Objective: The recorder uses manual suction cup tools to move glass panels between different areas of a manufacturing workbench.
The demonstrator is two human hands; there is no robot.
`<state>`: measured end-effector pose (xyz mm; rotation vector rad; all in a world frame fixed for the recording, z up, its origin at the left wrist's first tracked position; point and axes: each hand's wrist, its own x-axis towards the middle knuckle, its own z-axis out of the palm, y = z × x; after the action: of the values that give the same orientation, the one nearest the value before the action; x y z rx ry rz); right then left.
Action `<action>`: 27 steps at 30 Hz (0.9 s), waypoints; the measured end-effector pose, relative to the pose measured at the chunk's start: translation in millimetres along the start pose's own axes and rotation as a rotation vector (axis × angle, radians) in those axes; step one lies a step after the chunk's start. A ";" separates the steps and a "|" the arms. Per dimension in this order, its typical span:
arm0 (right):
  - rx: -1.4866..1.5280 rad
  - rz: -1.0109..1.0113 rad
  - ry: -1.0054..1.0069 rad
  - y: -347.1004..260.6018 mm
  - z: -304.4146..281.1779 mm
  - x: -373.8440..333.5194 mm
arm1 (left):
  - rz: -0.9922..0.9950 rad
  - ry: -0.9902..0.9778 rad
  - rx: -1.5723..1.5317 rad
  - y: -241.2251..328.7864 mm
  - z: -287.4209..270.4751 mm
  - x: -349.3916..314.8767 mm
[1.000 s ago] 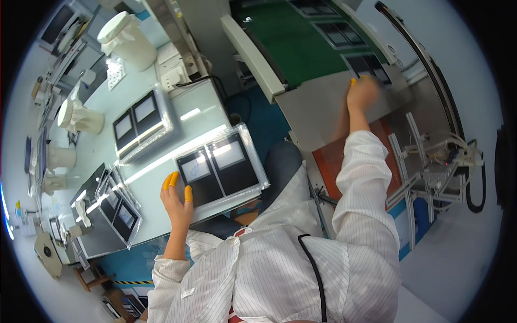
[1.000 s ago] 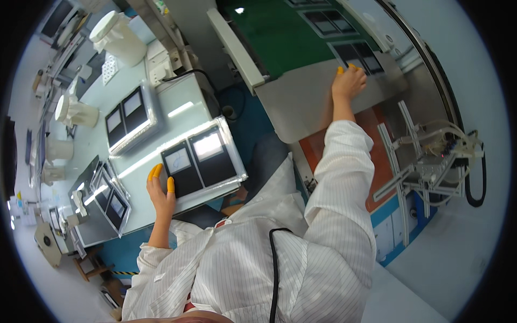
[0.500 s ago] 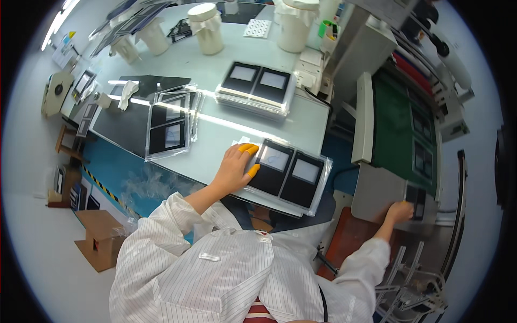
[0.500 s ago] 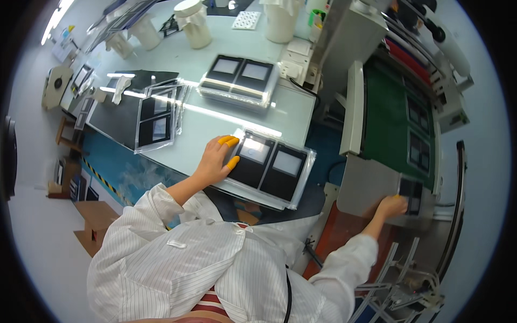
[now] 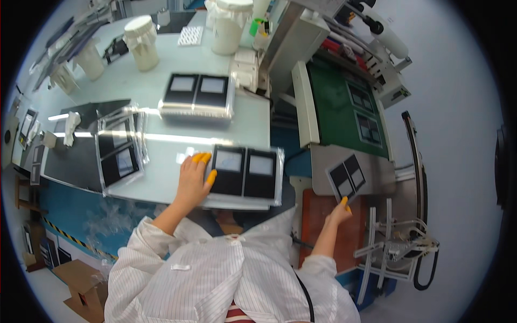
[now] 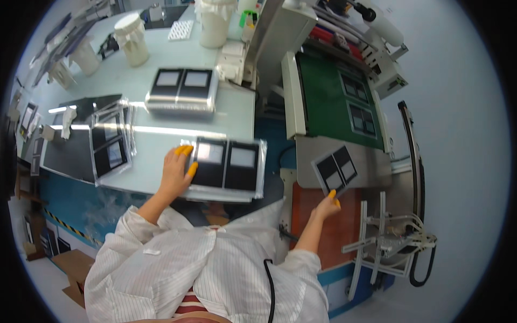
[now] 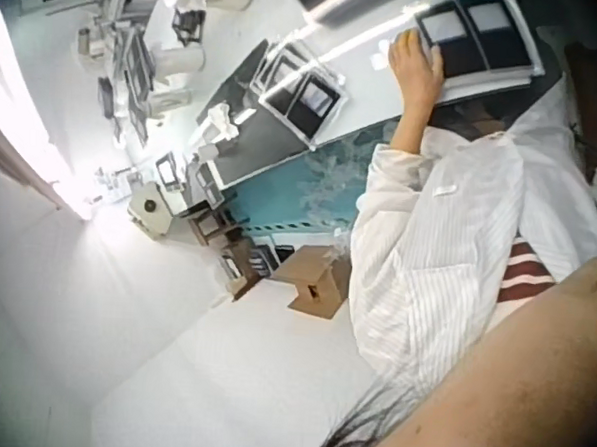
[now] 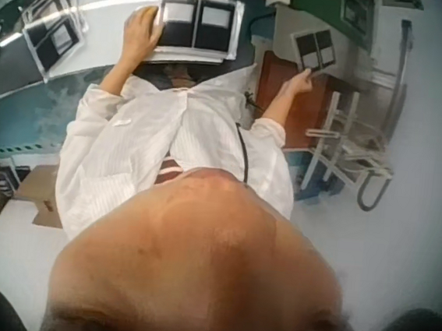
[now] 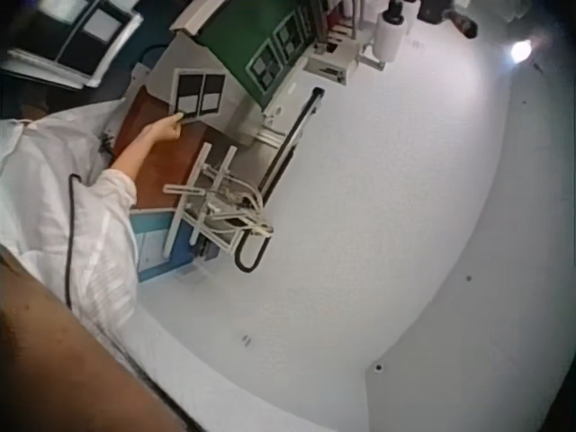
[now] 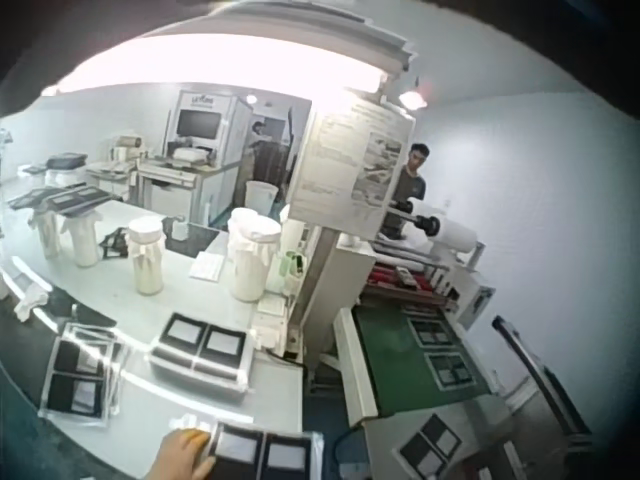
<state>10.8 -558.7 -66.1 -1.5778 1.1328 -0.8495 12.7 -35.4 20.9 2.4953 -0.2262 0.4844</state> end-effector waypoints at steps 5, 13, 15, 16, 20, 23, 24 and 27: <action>0.092 0.288 -0.084 -46.1 7.4 -25.8 | 0.000 0.037 0.026 -2.1 -2.3 -0.9; 0.375 -0.129 -0.618 -138.6 -0.6 -98.8 | 0.004 0.124 -0.022 -21.3 7.5 -16.6; 0.419 -0.135 -0.791 -146.2 -5.5 -94.3 | -0.012 0.133 -0.033 -23.8 9.7 -17.0; 0.491 -0.129 -0.934 -148.7 -3.4 -92.1 | 0.011 0.138 -0.039 -24.9 10.1 -18.1; 0.376 -0.035 -1.004 -147.8 20.8 -99.0 | 0.019 0.184 -0.085 -28.3 11.7 -18.2; 0.237 0.049 -1.176 -144.0 52.4 -124.6 | -0.029 0.218 -0.193 -30.9 8.9 -17.0; 0.184 0.083 -1.215 -144.0 63.0 -135.3 | -0.024 0.216 -0.192 -32.6 8.2 -16.4; 0.131 0.076 -1.277 -140.6 96.6 -166.2 | -0.069 0.176 -0.321 -36.4 10.2 -17.5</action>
<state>82.3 -359.2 42.4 -1.5056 0.1847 0.2107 9.2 -10.7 -12.4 2.1286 -0.1358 0.5857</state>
